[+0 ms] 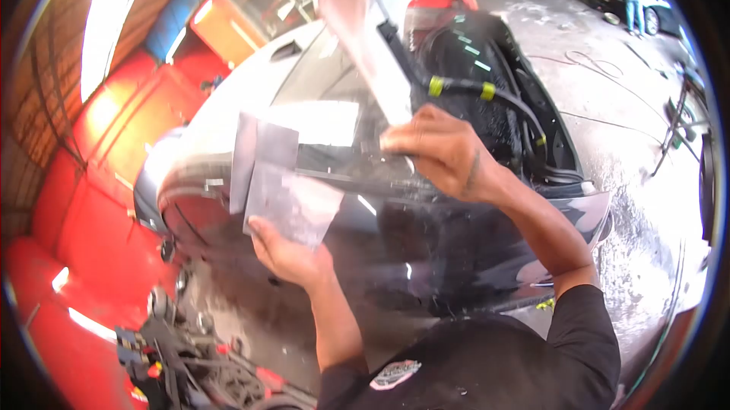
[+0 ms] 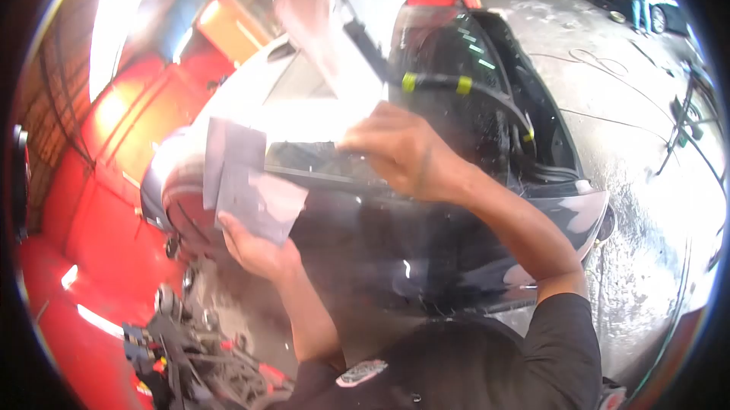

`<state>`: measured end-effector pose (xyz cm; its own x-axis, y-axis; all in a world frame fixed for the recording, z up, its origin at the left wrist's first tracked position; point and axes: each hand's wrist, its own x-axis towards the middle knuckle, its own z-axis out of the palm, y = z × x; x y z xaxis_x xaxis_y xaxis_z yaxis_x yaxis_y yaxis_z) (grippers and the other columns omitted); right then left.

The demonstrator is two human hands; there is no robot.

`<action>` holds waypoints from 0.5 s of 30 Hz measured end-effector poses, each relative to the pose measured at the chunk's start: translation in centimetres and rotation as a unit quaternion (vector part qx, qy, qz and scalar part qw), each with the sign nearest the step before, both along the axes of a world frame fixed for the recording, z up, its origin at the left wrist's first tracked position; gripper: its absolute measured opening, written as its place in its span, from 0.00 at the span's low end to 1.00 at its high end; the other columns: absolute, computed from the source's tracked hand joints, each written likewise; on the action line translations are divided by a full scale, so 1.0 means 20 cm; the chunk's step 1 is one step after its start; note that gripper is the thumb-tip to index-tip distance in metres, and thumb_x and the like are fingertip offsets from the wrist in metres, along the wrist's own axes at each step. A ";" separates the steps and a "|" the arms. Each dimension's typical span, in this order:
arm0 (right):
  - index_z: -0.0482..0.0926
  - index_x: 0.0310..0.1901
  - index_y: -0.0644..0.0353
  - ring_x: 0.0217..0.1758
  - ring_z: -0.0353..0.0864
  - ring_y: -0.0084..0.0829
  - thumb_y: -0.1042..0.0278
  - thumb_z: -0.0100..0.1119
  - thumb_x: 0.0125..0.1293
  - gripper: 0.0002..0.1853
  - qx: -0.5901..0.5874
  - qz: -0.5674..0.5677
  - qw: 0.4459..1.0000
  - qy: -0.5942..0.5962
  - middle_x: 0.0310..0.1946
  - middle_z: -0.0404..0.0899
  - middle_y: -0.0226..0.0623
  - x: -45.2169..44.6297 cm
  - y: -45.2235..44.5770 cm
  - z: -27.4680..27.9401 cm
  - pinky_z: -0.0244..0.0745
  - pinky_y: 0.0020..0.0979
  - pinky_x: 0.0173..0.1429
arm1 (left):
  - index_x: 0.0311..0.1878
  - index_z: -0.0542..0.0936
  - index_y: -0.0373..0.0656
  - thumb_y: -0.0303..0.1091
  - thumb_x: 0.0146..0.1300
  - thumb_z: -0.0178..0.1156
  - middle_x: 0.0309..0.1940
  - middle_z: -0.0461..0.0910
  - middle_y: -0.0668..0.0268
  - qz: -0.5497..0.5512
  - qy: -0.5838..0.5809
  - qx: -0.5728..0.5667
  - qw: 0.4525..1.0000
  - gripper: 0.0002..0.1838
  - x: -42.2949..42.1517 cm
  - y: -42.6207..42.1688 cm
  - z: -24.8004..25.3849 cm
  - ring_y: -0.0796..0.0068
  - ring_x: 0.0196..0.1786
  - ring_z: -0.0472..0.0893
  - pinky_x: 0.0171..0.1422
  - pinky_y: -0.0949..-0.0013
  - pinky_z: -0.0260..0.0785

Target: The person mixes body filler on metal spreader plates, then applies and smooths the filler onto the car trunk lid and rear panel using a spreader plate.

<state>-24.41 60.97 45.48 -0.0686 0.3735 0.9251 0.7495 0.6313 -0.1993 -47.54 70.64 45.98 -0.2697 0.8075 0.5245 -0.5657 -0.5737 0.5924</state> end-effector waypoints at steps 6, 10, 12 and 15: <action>0.84 0.55 0.65 0.47 0.83 0.41 0.84 0.62 0.62 0.19 0.288 -0.173 0.921 0.198 0.52 0.86 0.43 0.10 0.23 0.35 0.78 0.34 0.49 | 0.62 0.74 0.28 0.44 0.78 0.59 0.59 0.79 0.51 -0.029 0.042 -0.042 0.998 0.25 -0.04 -0.01 -0.02 0.57 0.58 0.82 0.62 0.54 0.78; 0.85 0.55 0.63 0.45 0.80 0.43 0.83 0.60 0.60 0.20 0.357 -0.175 0.887 0.235 0.52 0.86 0.39 0.15 0.40 0.47 0.78 0.38 0.49 | 0.62 0.74 0.28 0.45 0.78 0.58 0.58 0.79 0.51 -0.038 0.053 -0.015 0.998 0.26 -0.11 0.02 -0.04 0.58 0.58 0.82 0.62 0.54 0.78; 0.85 0.55 0.63 0.44 0.80 0.43 0.83 0.60 0.60 0.20 0.377 -0.186 0.875 0.241 0.52 0.86 0.39 0.16 0.44 0.51 0.78 0.38 0.48 | 0.62 0.74 0.27 0.45 0.79 0.58 0.58 0.79 0.51 -0.026 0.066 -0.006 0.997 0.26 -0.15 0.03 -0.04 0.58 0.58 0.82 0.62 0.54 0.78; 0.85 0.55 0.63 0.44 0.80 0.43 0.84 0.59 0.60 0.20 0.379 -0.156 0.873 0.265 0.51 0.86 0.39 0.14 0.47 0.53 0.78 0.38 0.48 | 0.62 0.75 0.26 0.45 0.79 0.57 0.57 0.80 0.50 -0.001 0.073 -0.021 0.997 0.26 -0.20 0.06 -0.05 0.58 0.57 0.83 0.62 0.54 0.78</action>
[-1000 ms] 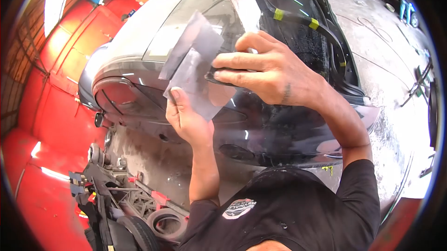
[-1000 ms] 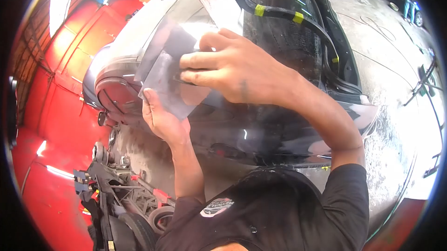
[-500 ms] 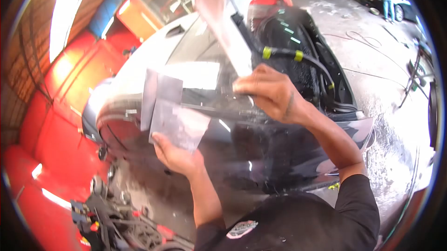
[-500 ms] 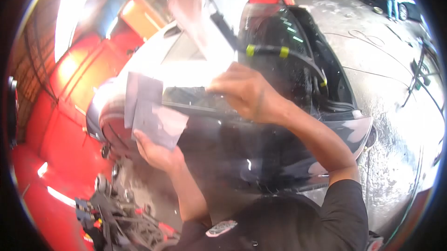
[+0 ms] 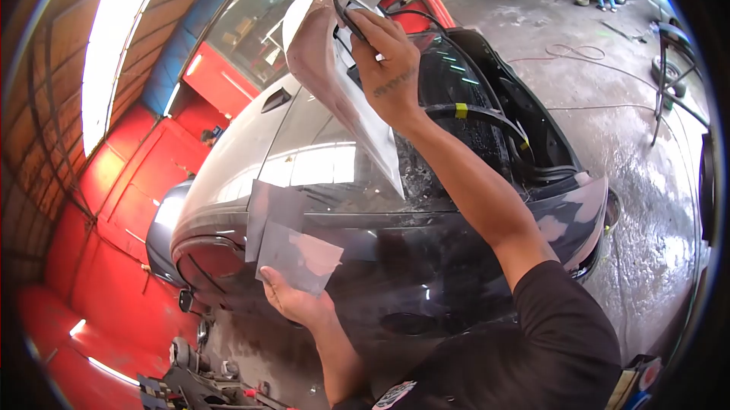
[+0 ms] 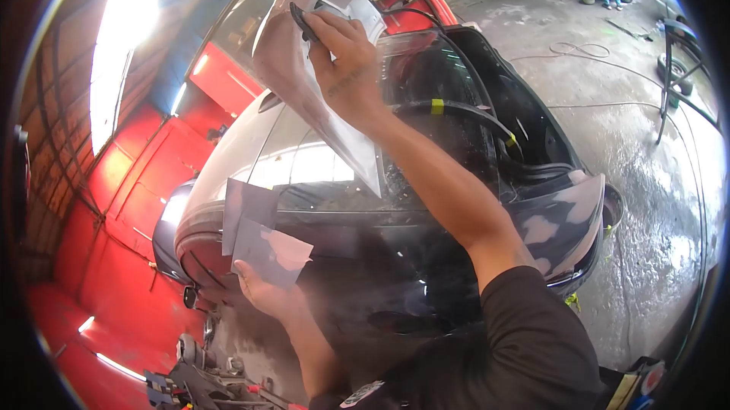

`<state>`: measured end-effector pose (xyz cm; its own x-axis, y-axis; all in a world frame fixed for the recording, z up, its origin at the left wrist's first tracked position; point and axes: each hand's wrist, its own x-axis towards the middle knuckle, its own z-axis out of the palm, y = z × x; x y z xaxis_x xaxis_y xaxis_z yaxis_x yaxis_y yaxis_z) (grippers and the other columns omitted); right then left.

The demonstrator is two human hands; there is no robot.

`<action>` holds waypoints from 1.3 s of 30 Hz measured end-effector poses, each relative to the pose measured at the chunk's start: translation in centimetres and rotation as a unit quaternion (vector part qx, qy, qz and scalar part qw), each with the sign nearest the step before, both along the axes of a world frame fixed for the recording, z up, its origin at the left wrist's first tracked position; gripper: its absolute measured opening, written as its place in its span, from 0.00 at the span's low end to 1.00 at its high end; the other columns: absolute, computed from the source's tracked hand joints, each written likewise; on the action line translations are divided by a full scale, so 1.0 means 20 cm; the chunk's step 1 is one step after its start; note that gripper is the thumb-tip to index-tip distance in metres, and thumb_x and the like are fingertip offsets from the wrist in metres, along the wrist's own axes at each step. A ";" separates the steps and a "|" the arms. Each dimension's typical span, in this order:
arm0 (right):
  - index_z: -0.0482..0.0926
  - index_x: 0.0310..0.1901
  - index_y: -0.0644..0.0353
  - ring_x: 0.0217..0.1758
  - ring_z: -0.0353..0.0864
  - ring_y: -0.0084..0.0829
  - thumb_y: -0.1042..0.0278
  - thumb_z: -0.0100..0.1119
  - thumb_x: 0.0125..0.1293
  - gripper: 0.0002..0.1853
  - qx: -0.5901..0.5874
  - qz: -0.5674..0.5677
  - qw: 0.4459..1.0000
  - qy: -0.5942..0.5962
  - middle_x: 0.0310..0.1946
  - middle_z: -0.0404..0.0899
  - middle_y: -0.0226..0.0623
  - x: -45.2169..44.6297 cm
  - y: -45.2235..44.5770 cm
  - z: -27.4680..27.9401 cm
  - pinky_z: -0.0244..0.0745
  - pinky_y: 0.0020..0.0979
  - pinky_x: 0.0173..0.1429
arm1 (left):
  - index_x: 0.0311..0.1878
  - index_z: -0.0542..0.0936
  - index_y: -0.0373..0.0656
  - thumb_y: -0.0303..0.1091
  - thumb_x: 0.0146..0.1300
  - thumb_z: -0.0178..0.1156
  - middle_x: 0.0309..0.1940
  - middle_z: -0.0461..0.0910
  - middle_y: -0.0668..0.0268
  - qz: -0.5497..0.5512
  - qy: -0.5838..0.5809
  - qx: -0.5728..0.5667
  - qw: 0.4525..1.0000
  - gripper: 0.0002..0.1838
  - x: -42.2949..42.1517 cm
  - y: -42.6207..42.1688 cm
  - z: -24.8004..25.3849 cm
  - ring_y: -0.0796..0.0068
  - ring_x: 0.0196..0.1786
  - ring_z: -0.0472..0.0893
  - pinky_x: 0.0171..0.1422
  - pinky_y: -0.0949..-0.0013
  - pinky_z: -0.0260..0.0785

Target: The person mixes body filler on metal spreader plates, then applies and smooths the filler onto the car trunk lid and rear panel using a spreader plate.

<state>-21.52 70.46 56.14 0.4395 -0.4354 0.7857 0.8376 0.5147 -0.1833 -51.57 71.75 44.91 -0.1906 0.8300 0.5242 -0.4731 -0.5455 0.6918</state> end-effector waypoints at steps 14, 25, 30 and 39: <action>0.85 0.55 0.65 0.48 0.87 0.37 0.82 0.62 0.65 0.17 0.011 -0.012 0.999 0.038 0.52 0.87 0.43 -0.10 0.06 0.00 0.82 0.30 0.48 | 0.63 0.74 0.26 0.44 0.79 0.57 0.58 0.79 0.50 -0.031 0.018 -0.014 0.999 0.26 -0.06 0.10 -0.07 0.57 0.58 0.82 0.63 0.54 0.78; 0.84 0.56 0.67 0.50 0.88 0.39 0.82 0.62 0.63 0.18 0.034 -0.069 0.997 -0.006 0.53 0.85 0.44 -0.08 0.17 0.05 0.81 0.32 0.54 | 0.62 0.74 0.26 0.46 0.78 0.58 0.59 0.79 0.49 -0.021 0.021 -0.018 0.999 0.28 -0.15 0.16 -0.12 0.56 0.59 0.82 0.63 0.54 0.78; 0.84 0.56 0.67 0.49 0.87 0.39 0.84 0.62 0.60 0.20 0.011 -0.107 0.993 -0.052 0.53 0.85 0.42 -0.08 0.14 0.04 0.81 0.31 0.54 | 0.62 0.74 0.26 0.46 0.78 0.58 0.59 0.78 0.49 -0.019 0.016 -0.033 0.999 0.28 -0.16 0.17 -0.13 0.57 0.59 0.82 0.63 0.54 0.79; 0.85 0.56 0.65 0.50 0.87 0.39 0.86 0.61 0.60 0.21 -0.061 -0.073 0.989 -0.117 0.55 0.84 0.43 -0.07 0.11 0.02 0.81 0.31 0.54 | 0.63 0.73 0.27 0.47 0.78 0.59 0.60 0.77 0.49 -0.022 0.010 -0.050 0.998 0.28 -0.12 0.16 -0.13 0.57 0.59 0.82 0.63 0.54 0.79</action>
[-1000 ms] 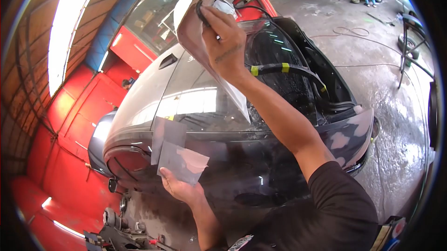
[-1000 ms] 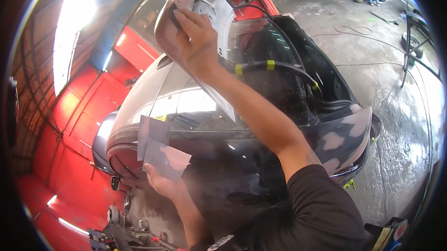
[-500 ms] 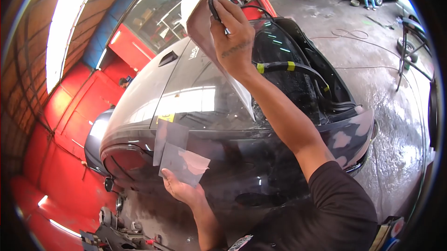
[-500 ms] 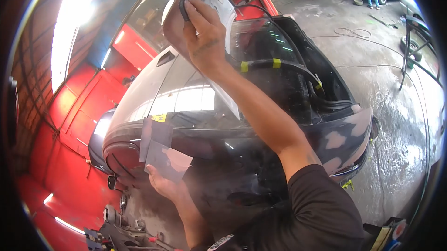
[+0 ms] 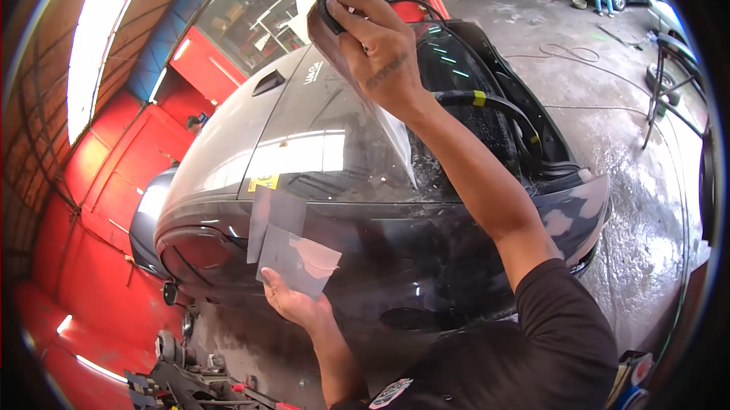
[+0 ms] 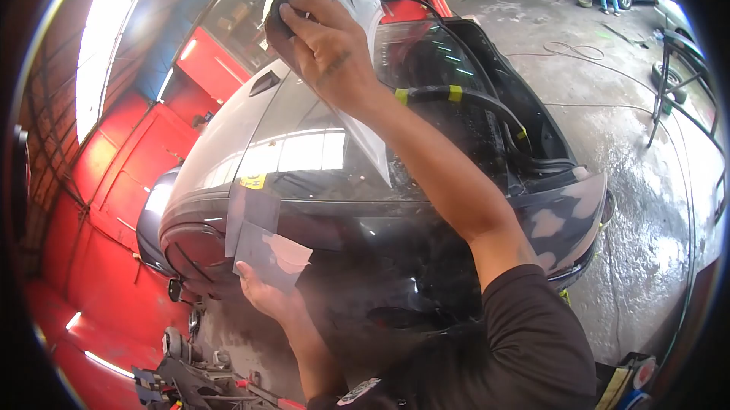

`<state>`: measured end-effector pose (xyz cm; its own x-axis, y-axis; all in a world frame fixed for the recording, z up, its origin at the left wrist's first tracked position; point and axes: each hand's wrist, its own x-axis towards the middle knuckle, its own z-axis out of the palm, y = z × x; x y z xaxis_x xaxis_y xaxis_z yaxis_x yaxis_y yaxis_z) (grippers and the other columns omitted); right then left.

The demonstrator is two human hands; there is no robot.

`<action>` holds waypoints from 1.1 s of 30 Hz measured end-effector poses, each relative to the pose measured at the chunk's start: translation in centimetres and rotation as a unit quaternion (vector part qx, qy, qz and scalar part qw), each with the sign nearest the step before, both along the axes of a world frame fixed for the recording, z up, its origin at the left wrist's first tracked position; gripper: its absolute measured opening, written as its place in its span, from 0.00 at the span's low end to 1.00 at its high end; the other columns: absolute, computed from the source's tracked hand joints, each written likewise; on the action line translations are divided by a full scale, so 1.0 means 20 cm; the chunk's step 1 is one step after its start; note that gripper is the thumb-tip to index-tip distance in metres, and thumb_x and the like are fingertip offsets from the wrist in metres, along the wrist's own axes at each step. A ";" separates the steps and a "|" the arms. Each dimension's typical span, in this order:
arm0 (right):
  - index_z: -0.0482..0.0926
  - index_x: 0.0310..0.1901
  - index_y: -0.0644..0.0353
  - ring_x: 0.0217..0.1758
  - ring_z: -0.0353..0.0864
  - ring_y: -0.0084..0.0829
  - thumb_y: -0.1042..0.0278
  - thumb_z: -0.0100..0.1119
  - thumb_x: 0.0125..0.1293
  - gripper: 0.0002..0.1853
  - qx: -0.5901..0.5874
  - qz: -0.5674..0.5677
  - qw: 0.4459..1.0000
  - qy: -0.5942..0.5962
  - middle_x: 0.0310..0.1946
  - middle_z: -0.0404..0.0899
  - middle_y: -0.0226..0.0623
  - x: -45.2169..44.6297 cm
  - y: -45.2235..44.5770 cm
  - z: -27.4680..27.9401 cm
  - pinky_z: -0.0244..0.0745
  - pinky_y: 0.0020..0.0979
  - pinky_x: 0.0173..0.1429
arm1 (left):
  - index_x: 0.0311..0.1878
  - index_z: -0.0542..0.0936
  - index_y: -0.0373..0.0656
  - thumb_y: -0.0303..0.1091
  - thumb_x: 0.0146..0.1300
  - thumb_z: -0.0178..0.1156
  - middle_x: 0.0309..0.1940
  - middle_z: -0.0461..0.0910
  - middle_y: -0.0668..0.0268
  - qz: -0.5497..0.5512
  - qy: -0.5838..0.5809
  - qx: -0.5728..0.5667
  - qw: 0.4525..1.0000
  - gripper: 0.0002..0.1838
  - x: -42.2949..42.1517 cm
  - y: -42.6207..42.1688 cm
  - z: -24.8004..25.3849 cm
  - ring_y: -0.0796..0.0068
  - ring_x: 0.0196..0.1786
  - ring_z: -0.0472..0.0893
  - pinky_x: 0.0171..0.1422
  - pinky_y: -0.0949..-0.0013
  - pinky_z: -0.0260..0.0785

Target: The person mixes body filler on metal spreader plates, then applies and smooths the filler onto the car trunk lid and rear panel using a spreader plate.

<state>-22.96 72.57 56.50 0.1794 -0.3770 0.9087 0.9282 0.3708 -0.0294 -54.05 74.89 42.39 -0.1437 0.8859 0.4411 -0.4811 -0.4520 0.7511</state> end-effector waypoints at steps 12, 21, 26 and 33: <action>0.87 0.55 0.63 0.52 0.83 0.42 0.84 0.63 0.57 0.22 -0.096 -0.006 0.994 -0.051 0.57 0.83 0.40 -0.02 -0.05 -0.03 0.79 0.36 0.58 | 0.62 0.74 0.27 0.46 0.77 0.60 0.59 0.79 0.50 0.001 -0.002 0.003 1.000 0.28 0.02 0.00 -0.01 0.57 0.58 0.82 0.62 0.54 0.79; 0.88 0.51 0.62 0.48 0.81 0.40 0.84 0.63 0.55 0.20 -0.124 -0.030 0.986 -0.106 0.52 0.86 0.38 0.03 -0.10 -0.09 0.79 0.37 0.53 | 0.62 0.75 0.27 0.46 0.78 0.58 0.58 0.79 0.50 0.003 0.004 0.015 1.000 0.27 0.06 0.00 -0.02 0.57 0.58 0.83 0.62 0.55 0.79; 0.88 0.49 0.64 0.46 0.81 0.41 0.85 0.62 0.53 0.20 -0.142 0.005 0.982 -0.122 0.52 0.86 0.38 0.05 -0.13 -0.14 0.79 0.38 0.51 | 0.62 0.75 0.27 0.46 0.79 0.56 0.58 0.79 0.50 0.005 0.014 0.013 1.000 0.27 0.09 -0.03 0.00 0.57 0.58 0.82 0.62 0.55 0.78; 0.87 0.49 0.64 0.46 0.80 0.42 0.86 0.60 0.51 0.21 -0.168 0.031 0.976 -0.138 0.52 0.86 0.39 0.09 -0.15 -0.24 0.79 0.39 0.51 | 0.63 0.74 0.27 0.47 0.79 0.56 0.59 0.79 0.50 0.011 0.016 0.013 1.000 0.28 0.14 -0.05 0.00 0.56 0.59 0.82 0.62 0.54 0.78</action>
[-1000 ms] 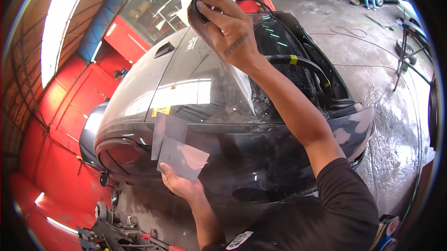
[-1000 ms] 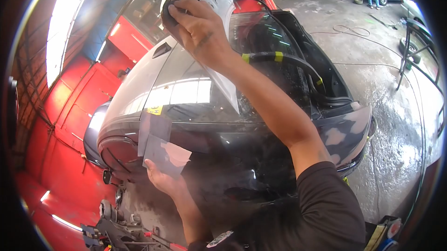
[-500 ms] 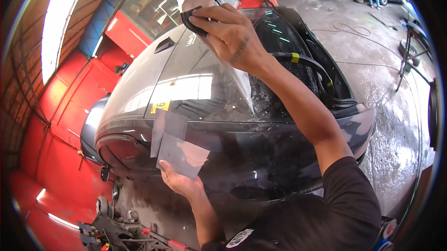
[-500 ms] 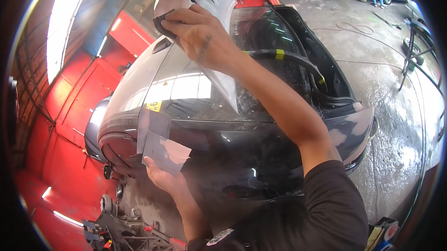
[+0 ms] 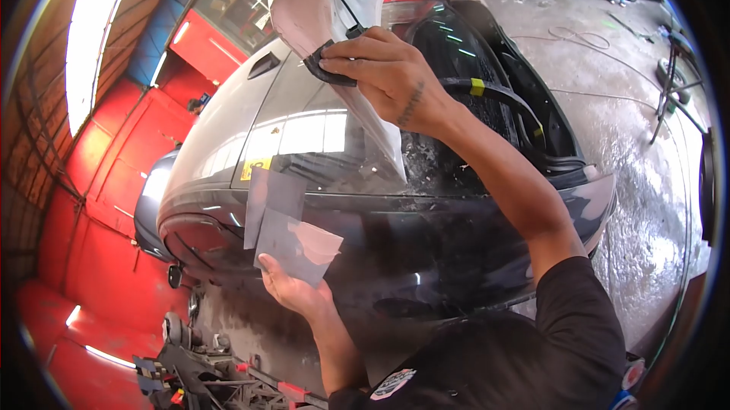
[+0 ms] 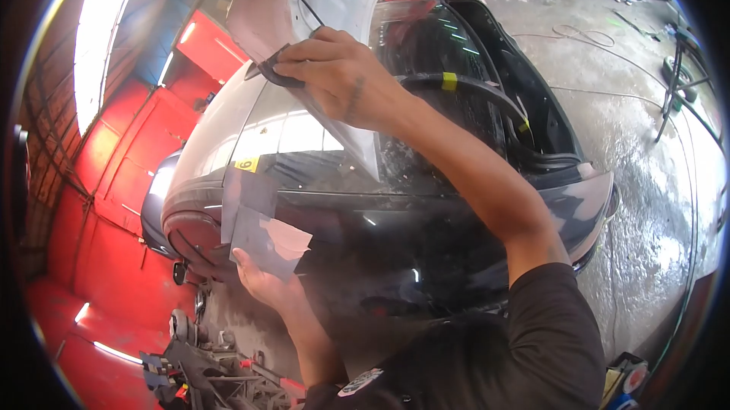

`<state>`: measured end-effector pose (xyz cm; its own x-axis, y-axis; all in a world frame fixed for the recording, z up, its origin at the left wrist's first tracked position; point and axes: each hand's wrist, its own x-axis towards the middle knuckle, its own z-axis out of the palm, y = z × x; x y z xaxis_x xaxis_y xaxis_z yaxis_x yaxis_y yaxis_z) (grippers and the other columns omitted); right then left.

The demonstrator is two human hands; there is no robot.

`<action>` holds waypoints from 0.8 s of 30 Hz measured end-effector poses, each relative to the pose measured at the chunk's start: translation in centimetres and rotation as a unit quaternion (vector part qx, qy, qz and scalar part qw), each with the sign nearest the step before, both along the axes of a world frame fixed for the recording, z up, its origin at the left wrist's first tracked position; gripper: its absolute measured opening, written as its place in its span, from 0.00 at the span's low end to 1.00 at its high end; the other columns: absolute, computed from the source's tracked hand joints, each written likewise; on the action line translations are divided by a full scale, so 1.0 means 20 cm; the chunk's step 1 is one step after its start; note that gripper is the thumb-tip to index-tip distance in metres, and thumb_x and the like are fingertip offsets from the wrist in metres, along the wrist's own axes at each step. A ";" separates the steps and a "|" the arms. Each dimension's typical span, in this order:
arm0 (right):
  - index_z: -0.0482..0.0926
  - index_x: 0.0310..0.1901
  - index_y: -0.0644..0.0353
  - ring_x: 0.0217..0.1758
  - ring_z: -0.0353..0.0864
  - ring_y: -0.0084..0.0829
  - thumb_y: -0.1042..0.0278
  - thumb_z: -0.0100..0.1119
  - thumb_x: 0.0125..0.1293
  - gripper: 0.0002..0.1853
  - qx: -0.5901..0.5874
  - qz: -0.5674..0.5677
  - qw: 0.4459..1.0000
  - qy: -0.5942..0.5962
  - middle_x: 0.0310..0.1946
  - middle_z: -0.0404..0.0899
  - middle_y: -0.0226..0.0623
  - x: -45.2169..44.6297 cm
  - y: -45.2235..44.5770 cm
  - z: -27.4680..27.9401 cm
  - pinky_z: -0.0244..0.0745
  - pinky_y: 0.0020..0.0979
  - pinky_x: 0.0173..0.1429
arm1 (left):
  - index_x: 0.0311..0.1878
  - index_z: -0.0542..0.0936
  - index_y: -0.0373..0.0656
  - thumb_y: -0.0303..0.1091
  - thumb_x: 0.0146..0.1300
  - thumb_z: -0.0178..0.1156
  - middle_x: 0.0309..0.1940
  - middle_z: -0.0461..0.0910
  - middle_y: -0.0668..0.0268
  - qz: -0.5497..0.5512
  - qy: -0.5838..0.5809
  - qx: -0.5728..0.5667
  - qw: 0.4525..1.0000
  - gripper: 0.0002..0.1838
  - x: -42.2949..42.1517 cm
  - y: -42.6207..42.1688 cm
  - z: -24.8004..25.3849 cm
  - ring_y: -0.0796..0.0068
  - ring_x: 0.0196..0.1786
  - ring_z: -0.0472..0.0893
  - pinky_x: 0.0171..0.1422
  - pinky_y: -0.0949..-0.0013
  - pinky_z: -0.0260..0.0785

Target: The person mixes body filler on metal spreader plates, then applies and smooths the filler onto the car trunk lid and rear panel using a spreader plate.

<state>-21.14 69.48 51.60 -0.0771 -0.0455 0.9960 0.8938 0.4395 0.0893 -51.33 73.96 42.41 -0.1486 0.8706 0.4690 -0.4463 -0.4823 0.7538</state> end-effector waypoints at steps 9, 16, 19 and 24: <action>0.87 0.48 0.64 0.45 0.79 0.44 0.86 0.60 0.51 0.20 -0.060 0.039 0.997 -0.020 0.51 0.87 0.40 0.03 -0.08 -0.13 0.78 0.39 0.51 | 0.63 0.74 0.27 0.46 0.77 0.60 0.59 0.78 0.50 -0.007 -0.007 0.006 1.000 0.28 0.04 -0.06 0.02 0.56 0.58 0.82 0.63 0.54 0.78; 0.85 0.50 0.68 0.48 0.83 0.44 0.85 0.61 0.56 0.18 0.041 0.011 0.991 0.129 0.51 0.87 0.45 0.04 -0.15 -0.04 0.79 0.37 0.53 | 0.63 0.74 0.27 0.46 0.77 0.61 0.60 0.78 0.49 0.015 -0.031 -0.013 0.999 0.27 0.06 -0.09 0.02 0.56 0.59 0.82 0.63 0.53 0.79; 0.85 0.53 0.67 0.50 0.84 0.45 0.85 0.61 0.58 0.19 0.134 -0.016 0.979 0.153 0.53 0.85 0.45 0.02 -0.08 0.10 0.79 0.37 0.55 | 0.62 0.74 0.28 0.46 0.76 0.61 0.59 0.78 0.49 0.033 -0.033 -0.024 0.999 0.28 0.05 -0.09 0.01 0.56 0.59 0.82 0.62 0.53 0.79; 0.85 0.54 0.66 0.50 0.84 0.45 0.86 0.61 0.58 0.20 0.215 -0.051 0.962 0.161 0.54 0.85 0.44 0.02 0.06 0.22 0.79 0.36 0.56 | 0.61 0.74 0.28 0.47 0.76 0.61 0.58 0.78 0.49 0.051 -0.025 -0.036 0.998 0.27 0.01 -0.10 0.03 0.56 0.59 0.82 0.62 0.53 0.79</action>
<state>-20.75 70.62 56.03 0.2056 -0.4664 0.8604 0.9424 0.3315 -0.0455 -51.10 71.94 43.00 -0.2605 0.8805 0.3961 -0.4357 -0.4733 0.7656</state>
